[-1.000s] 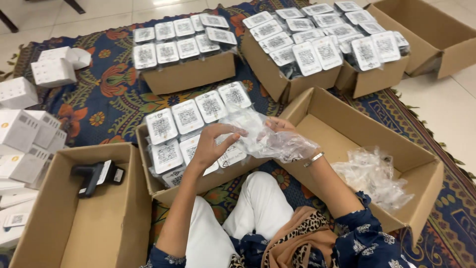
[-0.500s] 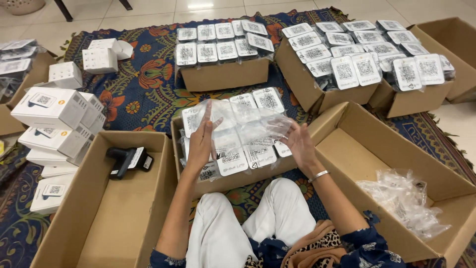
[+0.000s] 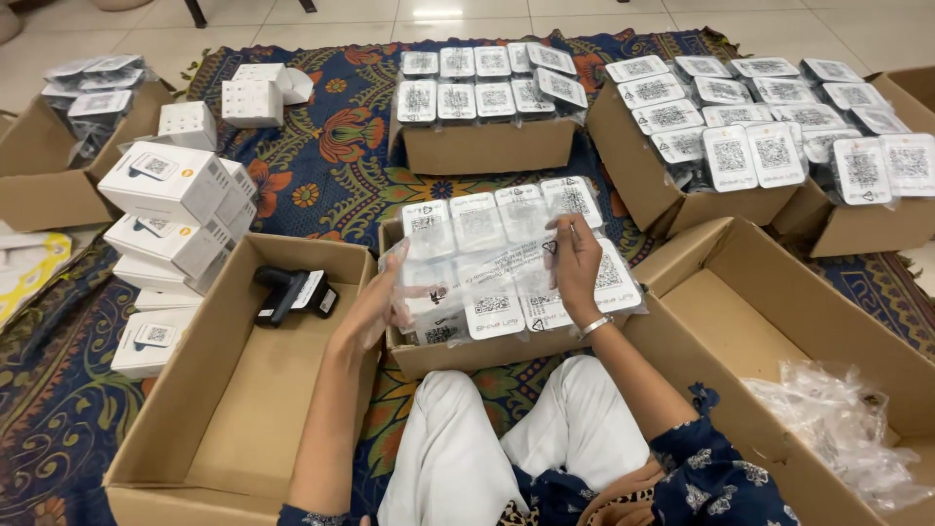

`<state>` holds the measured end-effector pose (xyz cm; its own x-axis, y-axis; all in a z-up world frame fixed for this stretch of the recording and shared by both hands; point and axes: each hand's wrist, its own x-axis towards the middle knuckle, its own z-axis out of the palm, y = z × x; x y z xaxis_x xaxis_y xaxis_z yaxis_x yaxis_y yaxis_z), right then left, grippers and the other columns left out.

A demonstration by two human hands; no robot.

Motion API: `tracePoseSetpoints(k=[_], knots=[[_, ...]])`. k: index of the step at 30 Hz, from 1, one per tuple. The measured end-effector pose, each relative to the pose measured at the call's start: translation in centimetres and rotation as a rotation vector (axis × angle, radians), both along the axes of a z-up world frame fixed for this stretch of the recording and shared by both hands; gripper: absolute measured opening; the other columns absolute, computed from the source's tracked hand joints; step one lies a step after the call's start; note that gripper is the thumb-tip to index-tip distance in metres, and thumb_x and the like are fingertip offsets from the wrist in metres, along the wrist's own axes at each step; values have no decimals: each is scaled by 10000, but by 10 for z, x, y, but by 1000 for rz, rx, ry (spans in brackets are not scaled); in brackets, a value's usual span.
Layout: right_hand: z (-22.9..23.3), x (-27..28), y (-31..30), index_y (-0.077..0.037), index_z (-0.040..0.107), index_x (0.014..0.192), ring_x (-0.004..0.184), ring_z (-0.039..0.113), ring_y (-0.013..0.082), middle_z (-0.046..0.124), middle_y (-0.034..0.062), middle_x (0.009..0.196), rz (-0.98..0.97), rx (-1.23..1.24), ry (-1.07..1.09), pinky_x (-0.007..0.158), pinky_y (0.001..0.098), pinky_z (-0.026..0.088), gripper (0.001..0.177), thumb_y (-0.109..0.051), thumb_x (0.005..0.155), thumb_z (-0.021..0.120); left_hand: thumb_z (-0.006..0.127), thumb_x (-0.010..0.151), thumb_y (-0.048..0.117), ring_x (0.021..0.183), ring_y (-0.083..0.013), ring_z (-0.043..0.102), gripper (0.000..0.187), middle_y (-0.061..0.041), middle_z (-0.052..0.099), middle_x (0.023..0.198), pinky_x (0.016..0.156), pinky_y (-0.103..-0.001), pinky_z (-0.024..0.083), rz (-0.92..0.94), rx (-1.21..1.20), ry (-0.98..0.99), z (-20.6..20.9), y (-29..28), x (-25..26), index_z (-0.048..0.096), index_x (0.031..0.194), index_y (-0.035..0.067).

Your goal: The person packs barcode scanners and labels into cardboard boxes.

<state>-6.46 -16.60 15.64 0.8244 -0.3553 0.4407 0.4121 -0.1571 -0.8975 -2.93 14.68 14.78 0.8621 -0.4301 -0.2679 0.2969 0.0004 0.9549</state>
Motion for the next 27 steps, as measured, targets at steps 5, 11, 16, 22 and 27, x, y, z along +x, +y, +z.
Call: tracePoseSetpoints(k=[5,11,16,22,27], knots=[[-11,46,-12,-86,630,967,576,333,-8,409,-108,672,142,32,95,502,185,251,320,-344,1115,513,360,977,655,534,-169,671,805,-251,730,1247,585,-336,618,254,89,-137,-16,42,-9,277,1620,178],[-16,88,-8,-95,630,986,770,544,20,607,-54,875,445,140,201,681,196,469,312,-361,1123,543,751,794,271,1224,-394,550,919,-270,441,1543,1003,-478,481,394,825,-1102,18,39,-54,326,1593,111],[-20,107,14,-119,666,1034,765,641,65,678,-18,892,483,246,494,654,235,552,288,-374,1079,542,795,767,177,1425,-388,416,874,-241,329,1593,1163,-520,379,261,944,-1478,5,33,-69,401,1544,113],[-32,125,67,-60,689,1075,839,726,129,743,32,959,595,223,841,738,270,645,237,-255,1022,565,694,976,127,1194,-268,626,473,-150,568,1386,1032,-379,548,225,1006,-1969,-17,40,-88,551,1427,106],[-80,159,127,2,659,1182,850,698,137,719,69,1050,788,249,968,744,300,597,328,-294,1078,565,674,935,110,737,-180,661,230,-61,679,1125,648,-312,553,311,1108,-1846,-42,70,-96,677,1164,133]])
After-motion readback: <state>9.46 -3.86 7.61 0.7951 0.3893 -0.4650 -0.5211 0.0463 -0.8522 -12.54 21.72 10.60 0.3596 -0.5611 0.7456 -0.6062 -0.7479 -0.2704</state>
